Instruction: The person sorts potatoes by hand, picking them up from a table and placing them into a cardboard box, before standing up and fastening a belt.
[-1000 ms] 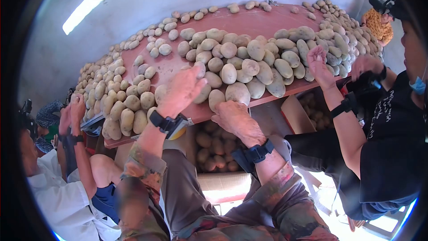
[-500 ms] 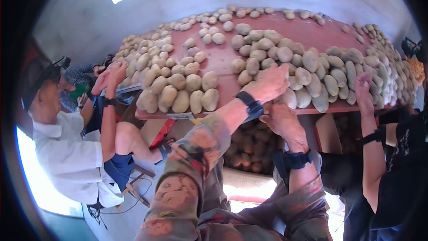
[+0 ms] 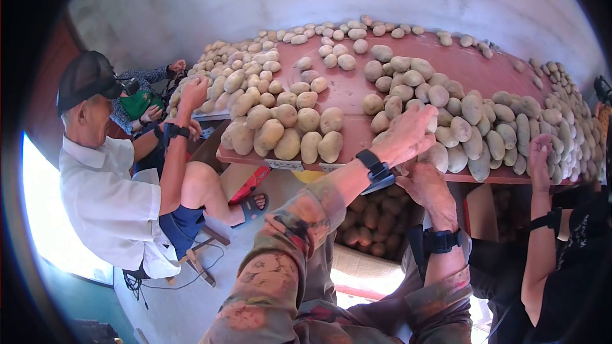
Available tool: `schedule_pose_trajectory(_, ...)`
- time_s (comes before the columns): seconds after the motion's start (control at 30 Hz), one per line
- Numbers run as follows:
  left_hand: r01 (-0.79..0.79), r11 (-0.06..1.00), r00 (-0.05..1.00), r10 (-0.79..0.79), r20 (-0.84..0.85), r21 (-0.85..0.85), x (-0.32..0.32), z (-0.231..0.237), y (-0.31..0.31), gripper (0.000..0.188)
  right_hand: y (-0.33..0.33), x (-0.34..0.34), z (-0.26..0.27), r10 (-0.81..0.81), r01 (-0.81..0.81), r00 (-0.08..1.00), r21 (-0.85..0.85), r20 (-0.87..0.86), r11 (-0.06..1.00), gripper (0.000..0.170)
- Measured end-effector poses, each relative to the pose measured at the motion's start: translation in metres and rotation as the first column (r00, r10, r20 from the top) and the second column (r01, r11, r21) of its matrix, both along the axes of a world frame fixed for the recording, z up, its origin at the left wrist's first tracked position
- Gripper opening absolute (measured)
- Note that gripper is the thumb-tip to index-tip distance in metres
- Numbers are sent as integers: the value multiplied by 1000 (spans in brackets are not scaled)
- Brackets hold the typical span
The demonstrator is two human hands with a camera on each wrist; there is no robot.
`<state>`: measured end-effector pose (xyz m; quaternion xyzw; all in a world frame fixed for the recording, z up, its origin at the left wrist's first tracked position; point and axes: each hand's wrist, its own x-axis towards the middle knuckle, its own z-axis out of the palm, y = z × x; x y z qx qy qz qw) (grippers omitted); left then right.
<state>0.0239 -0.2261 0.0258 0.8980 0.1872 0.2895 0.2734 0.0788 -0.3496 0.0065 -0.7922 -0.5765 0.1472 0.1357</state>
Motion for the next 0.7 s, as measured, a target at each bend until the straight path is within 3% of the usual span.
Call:
schedule_pose_trajectory(0.1,-56,998,998,56,-25,-5,-26,13,-4,48,-2,-1,2,17,-17,1000,0,10,1000,32)
schedule_pose_trajectory(0.17,-54,995,998,53,13,80,-39,1,13,54,-2,-1,3,24,-24,1000,6,8,1000,32)
schedule_pose_trajectory(0.23,-41,951,999,33,-31,-306,-61,5,25,57,-1,-3,5,27,-27,1000,14,5,1000,31)
schedule_pose_trajectory(0.27,137,799,983,-36,180,-585,-75,8,29,57,-1,-5,8,46,-47,999,30,8,998,30)
schedule_pose_trajectory(0.3,348,542,920,-41,390,-764,-89,10,30,57,-4,-4,10,55,-56,998,38,12,998,29)
schedule_pose_trajectory(0.37,461,452,859,-11,512,-763,-107,13,31,53,-4,-5,9,28,-29,999,15,29,999,28)
schedule_pose_trajectory(0.47,482,407,854,-21,520,-776,-120,16,27,52,3,-4,0,42,-42,999,1,28,999,27)
schedule_pose_trajectory(0.7,419,409,875,56,481,-811,-125,0,16,48,0,-2,-2,44,-44,999,6,3,999,28)
